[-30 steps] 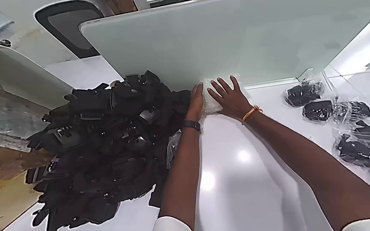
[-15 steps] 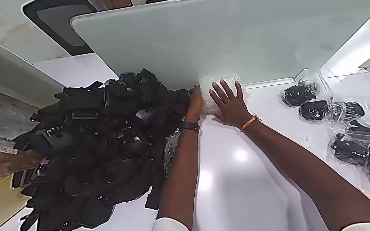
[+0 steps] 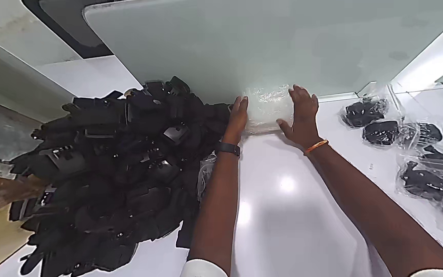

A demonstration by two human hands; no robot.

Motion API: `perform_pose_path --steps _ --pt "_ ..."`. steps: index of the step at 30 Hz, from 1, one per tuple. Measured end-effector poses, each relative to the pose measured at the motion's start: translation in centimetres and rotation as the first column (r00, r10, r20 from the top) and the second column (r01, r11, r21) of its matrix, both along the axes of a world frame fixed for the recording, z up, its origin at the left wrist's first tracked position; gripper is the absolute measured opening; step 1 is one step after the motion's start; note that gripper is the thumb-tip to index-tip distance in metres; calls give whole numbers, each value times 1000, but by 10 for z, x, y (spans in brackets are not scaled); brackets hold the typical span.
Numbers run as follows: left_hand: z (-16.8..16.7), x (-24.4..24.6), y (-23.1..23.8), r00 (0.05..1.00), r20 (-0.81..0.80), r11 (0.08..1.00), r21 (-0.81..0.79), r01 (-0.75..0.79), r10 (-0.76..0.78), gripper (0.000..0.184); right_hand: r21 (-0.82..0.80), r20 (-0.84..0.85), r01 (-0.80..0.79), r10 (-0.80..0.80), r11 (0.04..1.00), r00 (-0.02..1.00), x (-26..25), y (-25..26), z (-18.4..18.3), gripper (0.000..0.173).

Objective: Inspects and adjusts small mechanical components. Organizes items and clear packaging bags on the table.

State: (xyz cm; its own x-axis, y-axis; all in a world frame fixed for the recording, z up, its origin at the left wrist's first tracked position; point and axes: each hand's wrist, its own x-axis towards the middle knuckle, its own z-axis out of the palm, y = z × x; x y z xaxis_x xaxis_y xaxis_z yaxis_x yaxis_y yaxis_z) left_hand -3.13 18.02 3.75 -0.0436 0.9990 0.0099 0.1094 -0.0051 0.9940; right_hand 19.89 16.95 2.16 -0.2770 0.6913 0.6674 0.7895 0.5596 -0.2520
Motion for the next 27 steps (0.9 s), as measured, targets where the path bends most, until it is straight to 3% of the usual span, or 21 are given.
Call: perform_pose_path --steps 4,7,12,19,22,25,27 --pt "-3 -2 3 1000 17 1000 -12 -9 9 70 -155 224 -32 67 987 972 -2 -3 -2 111" --pt "-1 -5 3 999 50 1000 -30 -7 9 70 -157 327 12 41 987 944 -9 1 -1 101" --pt "4 -6 -1 996 79 990 -137 -36 47 72 -160 220 63 -26 985 975 -13 10 3 71" --pt "12 -5 -4 988 106 973 -212 -87 112 76 -144 199 91 -61 985 978 -17 15 6 65" --pt "15 -5 -5 993 76 960 -272 -64 88 82 -169 251 65 -21 983 968 -17 13 8 77" --pt "16 -5 -5 995 92 984 -175 -24 40 78 -196 327 44 23 980 945 -21 10 8 104" --pt "19 -4 -5 992 113 989 -139 -45 61 76 -184 363 48 23 982 931 -24 10 9 103"
